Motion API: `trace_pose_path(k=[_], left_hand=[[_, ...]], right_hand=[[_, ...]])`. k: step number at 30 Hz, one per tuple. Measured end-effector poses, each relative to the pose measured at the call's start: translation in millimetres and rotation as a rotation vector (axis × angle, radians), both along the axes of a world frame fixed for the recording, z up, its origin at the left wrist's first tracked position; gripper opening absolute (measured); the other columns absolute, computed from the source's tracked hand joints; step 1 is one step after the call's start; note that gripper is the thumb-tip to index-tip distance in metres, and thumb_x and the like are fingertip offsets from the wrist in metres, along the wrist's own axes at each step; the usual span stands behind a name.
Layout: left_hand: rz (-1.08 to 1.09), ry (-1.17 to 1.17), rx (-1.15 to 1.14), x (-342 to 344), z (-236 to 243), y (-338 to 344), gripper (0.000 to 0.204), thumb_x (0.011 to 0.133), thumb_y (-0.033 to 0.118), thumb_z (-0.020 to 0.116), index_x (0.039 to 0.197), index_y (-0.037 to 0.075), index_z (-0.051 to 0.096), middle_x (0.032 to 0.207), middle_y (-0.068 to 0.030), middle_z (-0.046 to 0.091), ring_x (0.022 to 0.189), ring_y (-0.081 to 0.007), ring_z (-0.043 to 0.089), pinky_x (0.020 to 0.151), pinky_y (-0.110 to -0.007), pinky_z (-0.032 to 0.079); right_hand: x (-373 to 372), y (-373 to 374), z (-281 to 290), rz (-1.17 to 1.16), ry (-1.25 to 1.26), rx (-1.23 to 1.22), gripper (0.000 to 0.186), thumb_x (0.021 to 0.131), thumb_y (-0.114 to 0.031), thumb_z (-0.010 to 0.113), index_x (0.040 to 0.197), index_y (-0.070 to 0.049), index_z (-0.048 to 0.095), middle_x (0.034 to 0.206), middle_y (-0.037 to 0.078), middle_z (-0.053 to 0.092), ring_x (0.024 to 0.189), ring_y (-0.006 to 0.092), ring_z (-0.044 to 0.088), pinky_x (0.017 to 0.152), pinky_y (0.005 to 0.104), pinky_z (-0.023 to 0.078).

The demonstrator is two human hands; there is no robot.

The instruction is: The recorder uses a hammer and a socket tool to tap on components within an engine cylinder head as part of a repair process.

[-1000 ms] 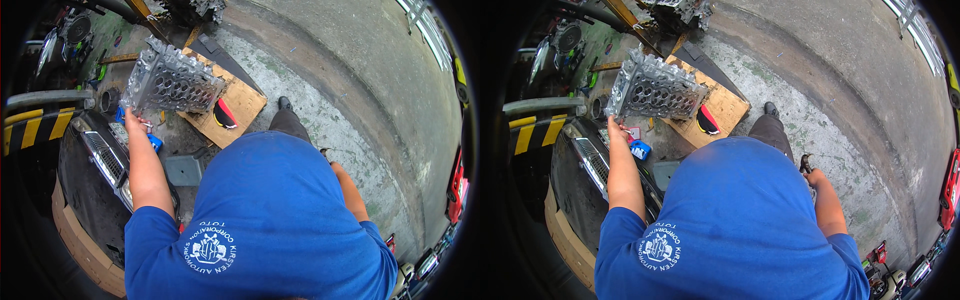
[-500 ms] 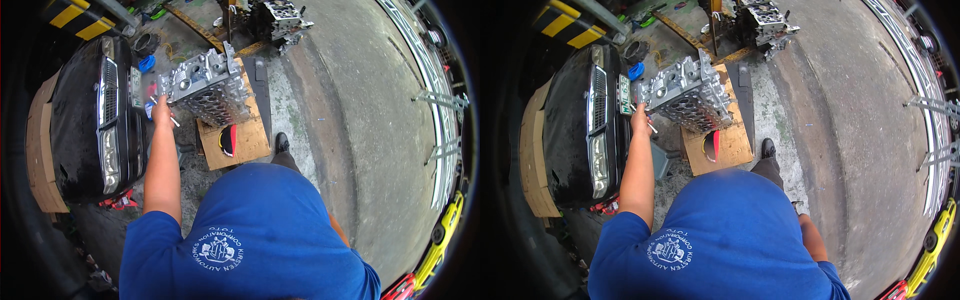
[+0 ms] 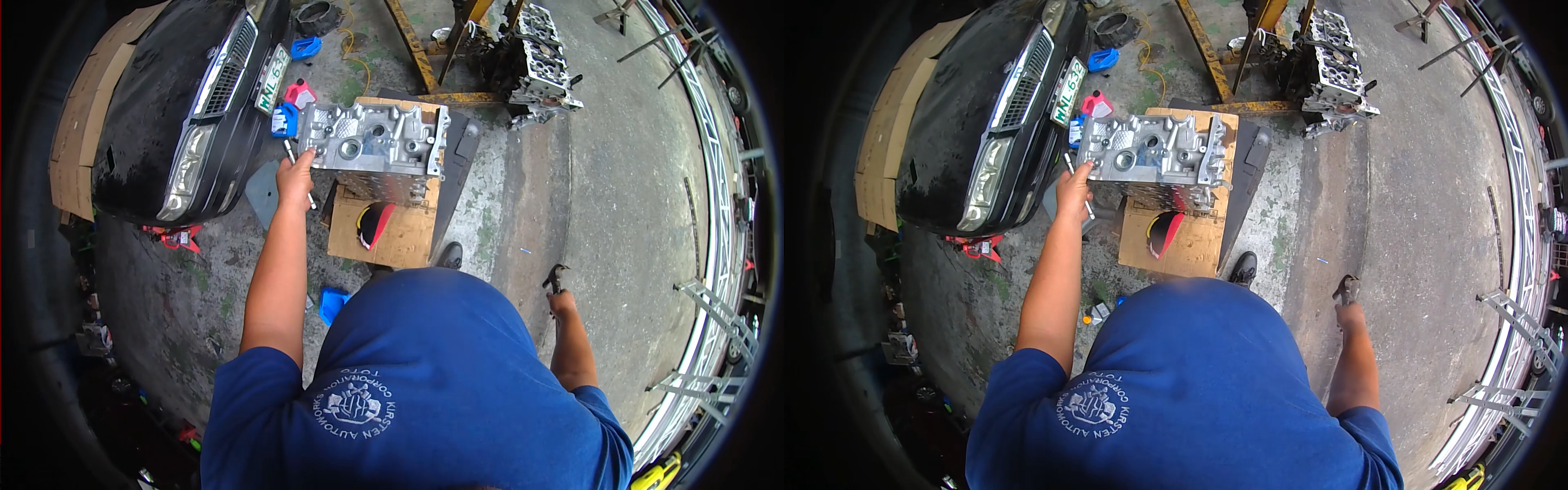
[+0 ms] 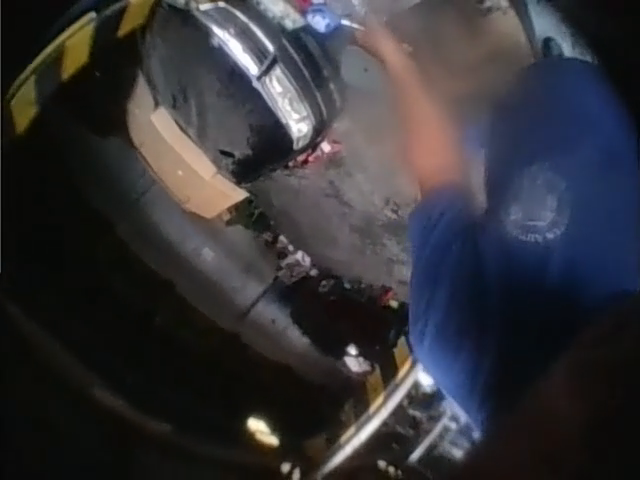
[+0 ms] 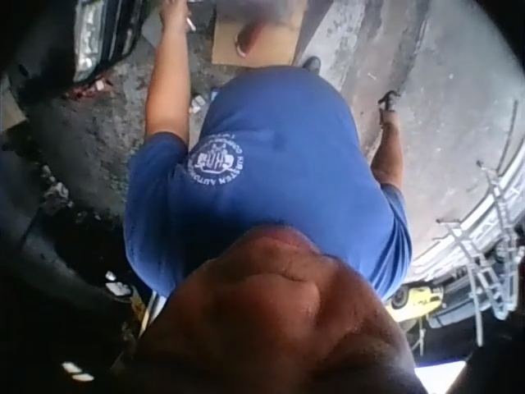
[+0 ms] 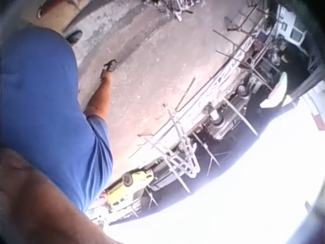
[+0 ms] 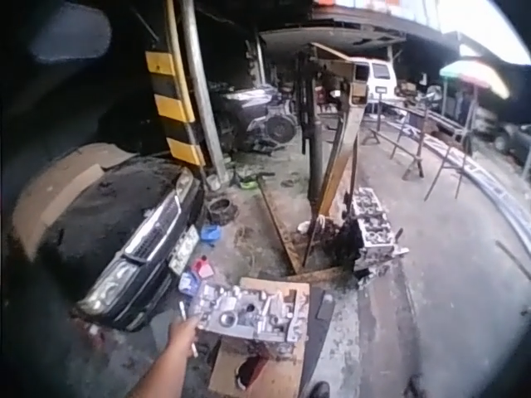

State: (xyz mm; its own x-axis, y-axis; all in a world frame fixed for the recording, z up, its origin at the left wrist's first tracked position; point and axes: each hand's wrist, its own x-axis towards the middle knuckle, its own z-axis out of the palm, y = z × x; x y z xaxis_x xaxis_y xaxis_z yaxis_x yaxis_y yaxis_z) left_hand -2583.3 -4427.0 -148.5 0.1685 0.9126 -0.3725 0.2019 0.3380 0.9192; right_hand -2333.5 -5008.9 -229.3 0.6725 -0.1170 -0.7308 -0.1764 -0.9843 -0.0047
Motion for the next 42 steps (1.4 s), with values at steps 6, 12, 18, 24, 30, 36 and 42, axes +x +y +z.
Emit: trace_pose_path(k=[6, 12, 18, 24, 30, 36, 42], left_hand=[[-0.079, -0.026, 0.005, 2.8, -8.5, 9.1, 0.031, 0.080, 0.023, 0.072, 0.100, 0.002, 0.061, 0.083, -0.0038, 0.062, 0.069, -0.0122, 0.054, 0.058, -0.030, 0.041], [-0.158, -0.111, 0.002, 1.7, -9.6, 12.3, 0.032, 0.082, 0.020, 0.071, 0.103, -0.002, 0.061, 0.095, -0.0080, 0.066, 0.084, -0.0154, 0.060, 0.076, -0.032, 0.047], [-0.194, -0.126, -0.165, 3.5, 6.4, 18.3, 0.031, 0.085, 0.026, 0.071, 0.101, 0.001, 0.062, 0.093, -0.0042, 0.065, 0.082, -0.0134, 0.059, 0.076, -0.030, 0.046], [-0.113, -0.151, 0.027, -0.7, -7.8, 19.4, 0.041, 0.086, 0.040, 0.071, 0.095, 0.002, 0.060, 0.093, -0.0045, 0.063, 0.083, -0.0130, 0.056, 0.077, -0.030, 0.045], [0.042, -0.368, 0.286, 4.1, 45.0, -15.2, 0.035, 0.082, 0.031, 0.077, 0.083, 0.006, 0.052, 0.075, 0.0006, 0.051, 0.072, -0.0085, 0.049, 0.067, -0.025, 0.041], [-0.393, -0.753, -0.045, 45.5, 138.2, -83.7, 0.034, 0.077, 0.031, 0.081, 0.091, 0.008, 0.061, 0.080, 0.0008, 0.060, 0.072, -0.0070, 0.053, 0.062, -0.024, 0.041], [0.121, -0.836, -0.116, 19.2, 135.4, -86.7, 0.010, 0.087, 0.017, 0.069, 0.088, 0.010, 0.062, 0.079, 0.0007, 0.061, 0.073, -0.0102, 0.060, 0.067, -0.029, 0.051]], right_hand=[[-36.7, 40.9, -28.8, 0.023, -0.055, 0.252, 0.043, 0.086, -0.031, 0.065, 0.103, 0.007, 0.057, 0.074, 0.019, 0.065, 0.058, 0.0272, 0.065, 0.053, 0.0390, 0.052], [-93.3, 100.1, 4.2, -0.053, -0.053, 0.433, 0.035, 0.088, -0.027, 0.065, 0.098, 0.004, 0.054, 0.067, 0.013, 0.061, 0.051, 0.0217, 0.060, 0.046, 0.0356, 0.047], [-119.5, 159.0, 57.1, -0.280, -0.147, 0.786, 0.023, 0.089, -0.017, 0.066, 0.094, -0.002, 0.051, 0.061, 0.003, 0.051, 0.045, 0.0125, 0.050, 0.041, 0.0293, 0.041], [-91.6, 206.0, 118.5, -0.128, -0.278, 0.953, 0.021, 0.090, -0.015, 0.066, 0.099, -0.003, 0.052, 0.064, -0.001, 0.050, 0.047, 0.0088, 0.048, 0.041, 0.0253, 0.039], [-35.2, 274.1, 177.0, 0.218, -0.231, 1.220, 0.038, 0.090, -0.011, 0.065, 0.122, 0.000, 0.050, 0.077, 0.002, 0.056, 0.060, 0.0083, 0.051, 0.054, 0.0228, 0.043], [-38.7, 395.0, 235.2, 0.901, -0.056, 1.462, 0.045, 0.084, -0.007, 0.058, 0.128, 0.001, 0.048, 0.092, 0.012, 0.063, 0.079, 0.0200, 0.062, 0.071, 0.0310, 0.050], [-90.8, 443.5, 229.0, 1.442, -0.017, 1.551, 0.039, 0.085, -0.008, 0.068, 0.121, 0.003, 0.057, 0.104, 0.014, 0.067, 0.089, 0.0173, 0.064, 0.074, 0.0267, 0.051]])
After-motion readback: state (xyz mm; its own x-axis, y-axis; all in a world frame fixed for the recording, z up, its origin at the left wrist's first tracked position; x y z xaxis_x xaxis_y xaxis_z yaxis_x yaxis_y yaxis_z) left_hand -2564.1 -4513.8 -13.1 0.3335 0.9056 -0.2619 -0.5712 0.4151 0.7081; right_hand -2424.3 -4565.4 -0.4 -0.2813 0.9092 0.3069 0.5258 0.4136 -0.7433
